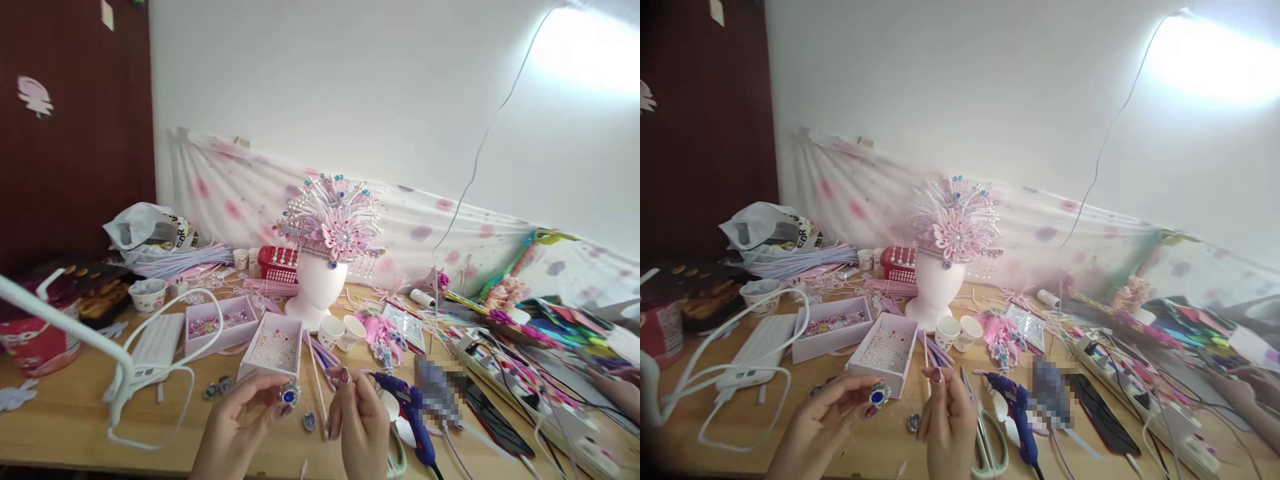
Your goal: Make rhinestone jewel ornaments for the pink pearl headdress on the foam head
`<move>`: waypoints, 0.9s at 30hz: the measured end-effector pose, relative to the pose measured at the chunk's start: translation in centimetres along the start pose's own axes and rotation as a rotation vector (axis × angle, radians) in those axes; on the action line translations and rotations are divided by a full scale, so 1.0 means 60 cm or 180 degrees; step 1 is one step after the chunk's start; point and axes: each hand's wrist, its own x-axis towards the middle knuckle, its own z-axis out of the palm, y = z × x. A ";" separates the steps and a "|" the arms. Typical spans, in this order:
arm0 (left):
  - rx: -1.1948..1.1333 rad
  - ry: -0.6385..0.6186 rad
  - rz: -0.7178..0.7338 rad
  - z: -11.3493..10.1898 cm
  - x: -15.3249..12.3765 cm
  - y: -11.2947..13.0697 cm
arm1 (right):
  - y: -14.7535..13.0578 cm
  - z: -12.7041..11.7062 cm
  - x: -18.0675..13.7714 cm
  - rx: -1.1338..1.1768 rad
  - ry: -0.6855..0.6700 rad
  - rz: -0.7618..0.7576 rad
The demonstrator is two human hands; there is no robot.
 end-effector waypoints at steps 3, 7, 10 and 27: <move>0.0591 -0.0216 0.0433 -0.017 0.009 0.003 | 0.007 -0.008 -0.005 -0.0166 0.0029 -0.0417; 0.1344 -0.0493 0.0379 -0.061 -0.001 -0.027 | 0.017 -0.032 -0.007 -0.0606 0.0289 -0.0377; 0.1965 -0.0578 0.0324 -0.081 -0.021 -0.065 | 0.027 -0.045 -0.019 -0.0810 0.0591 -0.0040; 0.2797 -0.0074 0.0313 -0.140 -0.027 -0.056 | 0.079 -0.041 -0.046 -0.2553 -0.1268 -0.0583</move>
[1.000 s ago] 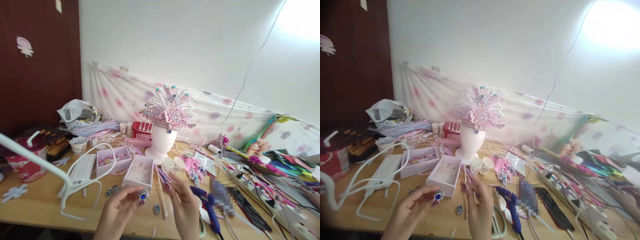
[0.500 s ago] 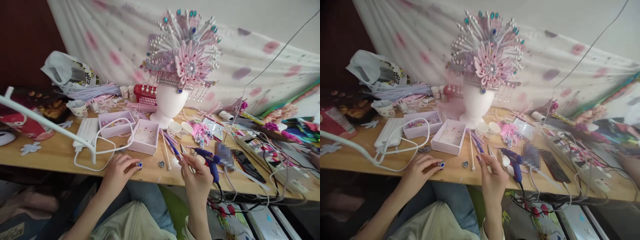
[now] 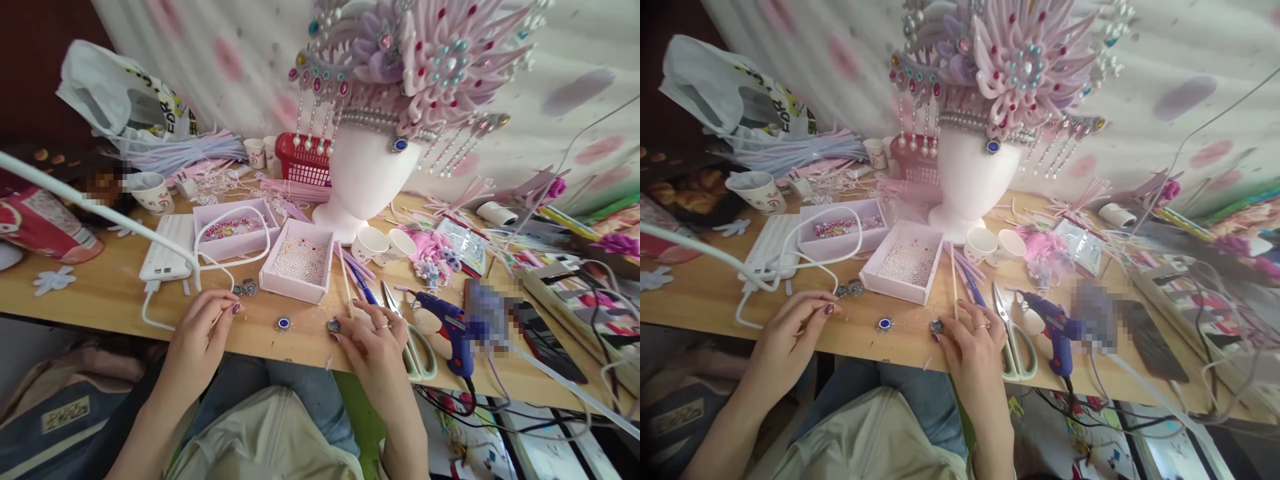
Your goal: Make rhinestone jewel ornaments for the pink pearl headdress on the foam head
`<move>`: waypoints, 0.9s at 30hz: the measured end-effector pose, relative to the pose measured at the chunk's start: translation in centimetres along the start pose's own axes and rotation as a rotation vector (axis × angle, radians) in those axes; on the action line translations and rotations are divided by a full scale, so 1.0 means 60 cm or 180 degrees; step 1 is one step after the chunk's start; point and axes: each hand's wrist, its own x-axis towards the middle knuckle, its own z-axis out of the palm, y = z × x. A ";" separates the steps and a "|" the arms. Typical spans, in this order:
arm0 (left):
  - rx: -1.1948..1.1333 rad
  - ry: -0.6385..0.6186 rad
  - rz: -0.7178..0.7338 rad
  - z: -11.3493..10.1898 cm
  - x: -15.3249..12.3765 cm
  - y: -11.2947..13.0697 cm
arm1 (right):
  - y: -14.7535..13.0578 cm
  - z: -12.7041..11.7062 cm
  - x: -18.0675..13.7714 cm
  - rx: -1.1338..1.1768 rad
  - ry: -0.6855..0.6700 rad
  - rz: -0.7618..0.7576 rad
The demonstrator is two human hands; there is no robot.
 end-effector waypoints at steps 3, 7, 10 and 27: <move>0.0269 -0.0020 0.0068 -0.003 0.003 -0.006 | -0.005 -0.004 0.008 0.0035 0.0009 -0.0077; 0.0368 0.0104 0.0214 -0.007 0.006 0.000 | -0.023 -0.003 0.020 0.0397 -0.0188 -0.0170; 0.0387 0.0274 0.0248 -0.008 0.009 0.003 | -0.036 0.006 0.031 0.0593 -0.0378 -0.0193; 0.1763 -0.0186 0.0313 -0.010 0.039 -0.041 | -0.057 -0.019 0.010 0.1632 0.0926 0.0680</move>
